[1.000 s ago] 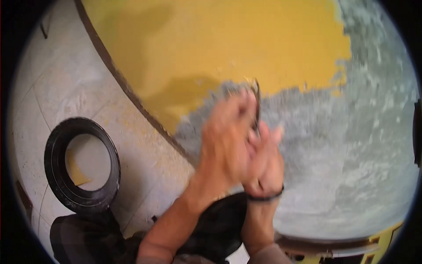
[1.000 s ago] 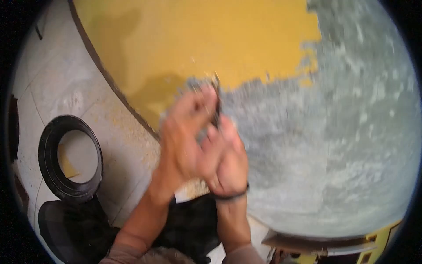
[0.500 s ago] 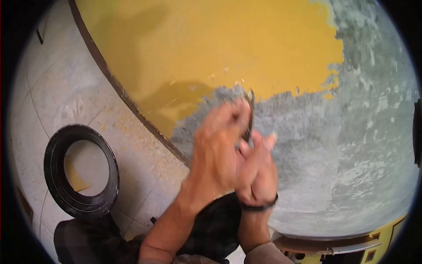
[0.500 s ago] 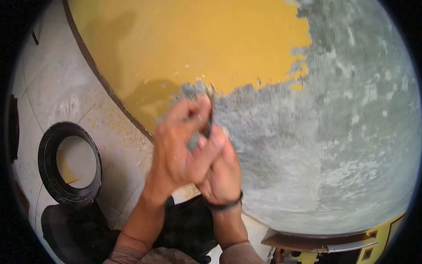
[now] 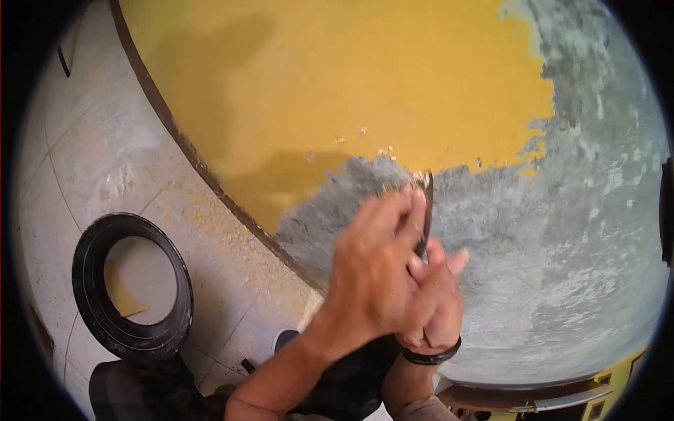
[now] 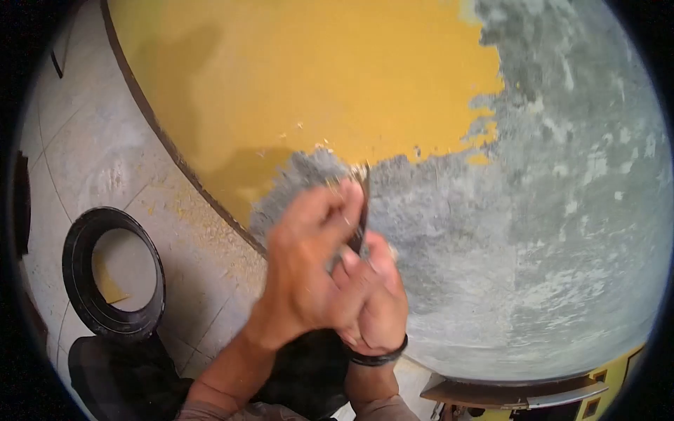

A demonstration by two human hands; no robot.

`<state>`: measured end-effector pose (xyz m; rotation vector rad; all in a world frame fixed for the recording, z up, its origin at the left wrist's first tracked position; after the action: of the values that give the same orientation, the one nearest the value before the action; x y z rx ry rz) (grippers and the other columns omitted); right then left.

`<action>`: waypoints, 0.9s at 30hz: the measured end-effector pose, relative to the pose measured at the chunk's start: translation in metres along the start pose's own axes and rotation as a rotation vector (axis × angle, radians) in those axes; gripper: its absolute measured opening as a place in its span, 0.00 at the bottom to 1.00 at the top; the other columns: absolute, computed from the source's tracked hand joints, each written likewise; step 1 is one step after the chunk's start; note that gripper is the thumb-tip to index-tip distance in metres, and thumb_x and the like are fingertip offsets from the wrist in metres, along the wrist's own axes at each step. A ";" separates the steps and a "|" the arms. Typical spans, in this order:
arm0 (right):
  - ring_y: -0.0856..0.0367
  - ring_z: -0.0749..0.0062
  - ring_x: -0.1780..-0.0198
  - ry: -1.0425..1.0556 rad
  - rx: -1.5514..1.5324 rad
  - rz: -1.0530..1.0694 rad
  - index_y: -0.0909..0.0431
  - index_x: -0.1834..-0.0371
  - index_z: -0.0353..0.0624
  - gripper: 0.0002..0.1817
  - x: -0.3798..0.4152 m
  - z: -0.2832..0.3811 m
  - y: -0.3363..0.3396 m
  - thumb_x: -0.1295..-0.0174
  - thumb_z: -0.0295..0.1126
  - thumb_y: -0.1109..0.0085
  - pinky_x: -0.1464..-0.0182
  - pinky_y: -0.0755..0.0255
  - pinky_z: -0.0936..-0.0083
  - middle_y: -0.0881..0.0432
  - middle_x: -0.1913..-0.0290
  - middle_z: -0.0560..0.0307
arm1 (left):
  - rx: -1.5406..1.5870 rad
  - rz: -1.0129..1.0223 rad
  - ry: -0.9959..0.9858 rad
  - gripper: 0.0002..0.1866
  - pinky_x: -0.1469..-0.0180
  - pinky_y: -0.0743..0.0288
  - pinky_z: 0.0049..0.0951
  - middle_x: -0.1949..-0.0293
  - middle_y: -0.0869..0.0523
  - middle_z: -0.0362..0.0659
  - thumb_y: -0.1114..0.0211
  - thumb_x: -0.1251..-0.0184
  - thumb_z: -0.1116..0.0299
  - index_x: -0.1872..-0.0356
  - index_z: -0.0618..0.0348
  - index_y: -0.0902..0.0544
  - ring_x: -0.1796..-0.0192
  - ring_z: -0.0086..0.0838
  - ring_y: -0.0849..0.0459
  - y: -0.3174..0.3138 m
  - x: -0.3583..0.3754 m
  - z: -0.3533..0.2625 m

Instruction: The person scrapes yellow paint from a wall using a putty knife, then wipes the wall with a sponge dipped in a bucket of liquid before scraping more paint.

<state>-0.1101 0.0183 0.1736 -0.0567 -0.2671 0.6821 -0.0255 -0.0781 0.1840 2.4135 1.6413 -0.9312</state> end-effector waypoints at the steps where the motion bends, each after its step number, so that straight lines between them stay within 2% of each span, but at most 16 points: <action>1: 0.36 0.84 0.87 -0.003 0.027 0.070 0.36 0.40 0.41 0.17 0.001 0.003 -0.016 0.31 0.23 0.55 0.88 0.44 0.85 0.27 0.74 0.61 | -0.023 0.002 0.014 0.29 0.54 0.25 0.36 0.61 0.21 0.59 0.33 0.47 0.59 0.51 0.77 0.20 0.60 0.50 0.19 0.009 -0.009 0.003; 4: 0.36 0.84 0.87 -0.044 0.008 0.017 0.36 0.40 0.41 0.16 0.005 0.000 -0.013 0.31 0.24 0.54 0.88 0.44 0.84 0.28 0.76 0.62 | -0.033 0.011 0.007 0.28 0.55 0.24 0.34 0.62 0.20 0.57 0.33 0.47 0.60 0.51 0.75 0.20 0.62 0.48 0.20 0.007 -0.003 0.004; 8: 0.36 0.82 0.88 -0.012 -0.011 0.109 0.35 0.42 0.42 0.14 0.010 0.004 0.016 0.29 0.26 0.57 0.90 0.44 0.83 0.26 0.74 0.59 | 0.008 0.053 -0.027 0.28 0.54 0.25 0.36 0.60 0.21 0.57 0.33 0.48 0.61 0.50 0.74 0.21 0.58 0.48 0.20 -0.010 0.007 -0.004; 9: 0.36 0.82 0.88 -0.012 0.051 -0.140 0.33 0.45 0.43 0.11 0.012 0.011 0.005 0.29 0.26 0.58 0.91 0.47 0.82 0.26 0.74 0.59 | -0.035 -0.004 -0.076 0.28 0.54 0.25 0.37 0.60 0.21 0.57 0.33 0.48 0.61 0.50 0.74 0.21 0.57 0.48 0.20 -0.007 0.004 -0.005; 10: 0.36 0.82 0.88 -0.017 0.050 -0.153 0.33 0.45 0.43 0.11 0.001 0.012 0.000 0.29 0.26 0.58 0.91 0.47 0.82 0.26 0.74 0.59 | -0.068 -0.055 -0.111 0.28 0.54 0.25 0.37 0.60 0.21 0.58 0.33 0.48 0.61 0.50 0.74 0.21 0.56 0.48 0.20 -0.006 0.003 -0.007; 11: 0.36 0.82 0.88 -0.061 0.044 -0.033 0.33 0.45 0.43 0.11 -0.004 0.010 -0.009 0.29 0.26 0.58 0.92 0.48 0.82 0.26 0.73 0.59 | -0.087 -0.093 -0.130 0.29 0.56 0.27 0.39 0.63 0.22 0.57 0.31 0.46 0.56 0.56 0.78 0.21 0.60 0.49 0.23 0.000 -0.007 -0.007; 13: 0.36 0.82 0.88 -0.107 0.057 0.191 0.34 0.43 0.43 0.13 0.000 0.009 -0.022 0.28 0.27 0.58 0.92 0.48 0.83 0.25 0.71 0.59 | -0.060 -0.065 -0.077 0.29 0.56 0.27 0.39 0.63 0.22 0.57 0.30 0.46 0.56 0.56 0.78 0.21 0.60 0.49 0.23 0.001 -0.012 -0.007; 16: 0.35 0.82 0.87 0.012 0.036 0.062 0.35 0.41 0.43 0.14 0.008 0.011 -0.002 0.28 0.27 0.59 0.91 0.46 0.83 0.25 0.71 0.59 | -0.047 -0.055 -0.033 0.28 0.57 0.27 0.39 0.62 0.22 0.58 0.31 0.45 0.56 0.59 0.78 0.20 0.60 0.49 0.24 0.002 -0.004 -0.010; 17: 0.34 0.84 0.87 0.001 0.032 0.207 0.36 0.41 0.42 0.14 0.014 0.012 -0.004 0.28 0.26 0.59 0.89 0.42 0.84 0.25 0.71 0.61 | -0.032 -0.034 -0.059 0.27 0.57 0.27 0.39 0.62 0.22 0.58 0.31 0.44 0.56 0.59 0.78 0.20 0.59 0.49 0.24 -0.005 0.003 -0.014; 18: 0.34 0.84 0.87 0.010 0.041 0.224 0.36 0.41 0.42 0.14 0.011 0.016 -0.017 0.28 0.26 0.59 0.89 0.42 0.84 0.25 0.71 0.61 | -0.012 -0.010 -0.084 0.27 0.57 0.28 0.40 0.62 0.22 0.58 0.32 0.43 0.56 0.59 0.79 0.20 0.59 0.49 0.24 -0.013 0.006 -0.016; 20: 0.34 0.83 0.87 -0.033 -0.060 -0.288 0.37 0.39 0.40 0.15 0.006 0.018 -0.010 0.28 0.26 0.59 0.88 0.40 0.86 0.25 0.71 0.61 | -0.017 -0.053 -0.138 0.29 0.57 0.28 0.40 0.62 0.23 0.59 0.33 0.43 0.56 0.56 0.79 0.21 0.58 0.50 0.24 -0.010 -0.003 -0.012; 22: 0.35 0.81 0.88 -0.056 -0.186 -0.405 0.37 0.40 0.40 0.15 0.000 0.012 0.000 0.28 0.26 0.60 0.90 0.42 0.84 0.24 0.70 0.59 | -0.120 -0.145 -0.145 0.29 0.55 0.27 0.41 0.61 0.22 0.59 0.32 0.44 0.57 0.55 0.79 0.21 0.57 0.51 0.23 0.007 -0.016 -0.008; 23: 0.35 0.79 0.88 -0.072 -0.109 -0.064 0.37 0.40 0.40 0.15 -0.013 0.009 -0.009 0.28 0.26 0.60 0.91 0.43 0.83 0.24 0.70 0.58 | -0.115 -0.122 -0.008 0.28 0.53 0.26 0.40 0.61 0.20 0.59 0.33 0.46 0.58 0.53 0.77 0.21 0.56 0.51 0.20 0.012 -0.023 -0.002; 24: 0.35 0.78 0.89 -0.088 -0.018 0.299 0.36 0.40 0.40 0.15 -0.016 0.008 -0.031 0.29 0.26 0.60 0.92 0.44 0.82 0.24 0.69 0.57 | -0.115 -0.130 -0.018 0.28 0.53 0.26 0.40 0.61 0.20 0.59 0.33 0.46 0.58 0.53 0.77 0.21 0.56 0.51 0.20 0.013 -0.023 -0.005; 25: 0.39 0.76 0.95 -0.053 -0.034 0.177 0.38 0.39 0.41 0.18 -0.014 0.007 -0.024 0.29 0.32 0.52 0.94 0.46 0.78 0.23 0.76 0.50 | -0.102 -0.082 -0.026 0.28 0.53 0.26 0.40 0.61 0.20 0.59 0.33 0.46 0.58 0.53 0.76 0.21 0.56 0.51 0.20 0.009 -0.018 -0.007; 27: 0.40 0.77 0.95 -0.024 -0.026 0.179 0.37 0.40 0.41 0.16 0.011 0.007 -0.007 0.29 0.32 0.52 0.94 0.47 0.79 0.23 0.76 0.52 | -0.027 0.027 -0.008 0.28 0.53 0.26 0.39 0.61 0.20 0.59 0.33 0.46 0.58 0.53 0.76 0.21 0.56 0.50 0.20 -0.002 -0.003 -0.009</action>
<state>-0.0992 0.0195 0.1840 -0.0985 -0.2961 0.8580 -0.0241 -0.0767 0.1933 2.4045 1.6044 -0.9076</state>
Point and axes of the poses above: each hand's wrist, its own x-axis away from the middle knuckle, its own y-axis out of the back of the hand, z = x × y, the point moved 8 cm from there along -x, towards the middle knuckle
